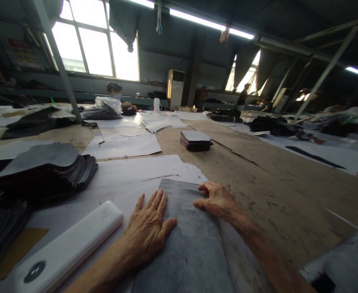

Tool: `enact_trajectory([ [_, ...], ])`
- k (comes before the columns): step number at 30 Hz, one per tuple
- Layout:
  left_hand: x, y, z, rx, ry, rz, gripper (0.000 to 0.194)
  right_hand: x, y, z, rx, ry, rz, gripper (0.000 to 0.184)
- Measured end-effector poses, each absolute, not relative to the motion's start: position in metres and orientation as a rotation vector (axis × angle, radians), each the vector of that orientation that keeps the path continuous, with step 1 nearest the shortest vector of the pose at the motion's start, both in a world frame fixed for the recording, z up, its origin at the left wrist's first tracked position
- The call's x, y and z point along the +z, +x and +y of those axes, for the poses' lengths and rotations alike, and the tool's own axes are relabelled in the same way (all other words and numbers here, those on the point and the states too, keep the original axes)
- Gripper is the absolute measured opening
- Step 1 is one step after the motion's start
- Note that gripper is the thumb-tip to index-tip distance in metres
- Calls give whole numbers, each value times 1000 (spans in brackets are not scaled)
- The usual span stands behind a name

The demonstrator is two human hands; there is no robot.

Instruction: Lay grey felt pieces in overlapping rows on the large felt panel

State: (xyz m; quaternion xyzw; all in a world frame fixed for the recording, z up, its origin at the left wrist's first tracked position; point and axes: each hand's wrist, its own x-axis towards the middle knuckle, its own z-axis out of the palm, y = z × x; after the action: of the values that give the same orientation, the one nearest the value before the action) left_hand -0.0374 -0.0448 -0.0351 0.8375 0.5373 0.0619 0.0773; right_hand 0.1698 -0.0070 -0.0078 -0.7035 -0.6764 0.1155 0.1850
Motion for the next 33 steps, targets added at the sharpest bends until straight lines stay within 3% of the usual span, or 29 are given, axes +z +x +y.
enact_trajectory([
  [6, -34, -37, -44, 198, 2506, 1597, 65, -11, 177, -7, 435, -2023, -1734, 20],
  [15, -34, -39, -42, 204, 2490, 1592, 63, -19, 183, -9, 543, -1939, -1682, 24],
  [33, -27, -38, -42, 268, 2432, 1604, 62, -23, 175, -13, 436, -1955, -1748, 21],
])
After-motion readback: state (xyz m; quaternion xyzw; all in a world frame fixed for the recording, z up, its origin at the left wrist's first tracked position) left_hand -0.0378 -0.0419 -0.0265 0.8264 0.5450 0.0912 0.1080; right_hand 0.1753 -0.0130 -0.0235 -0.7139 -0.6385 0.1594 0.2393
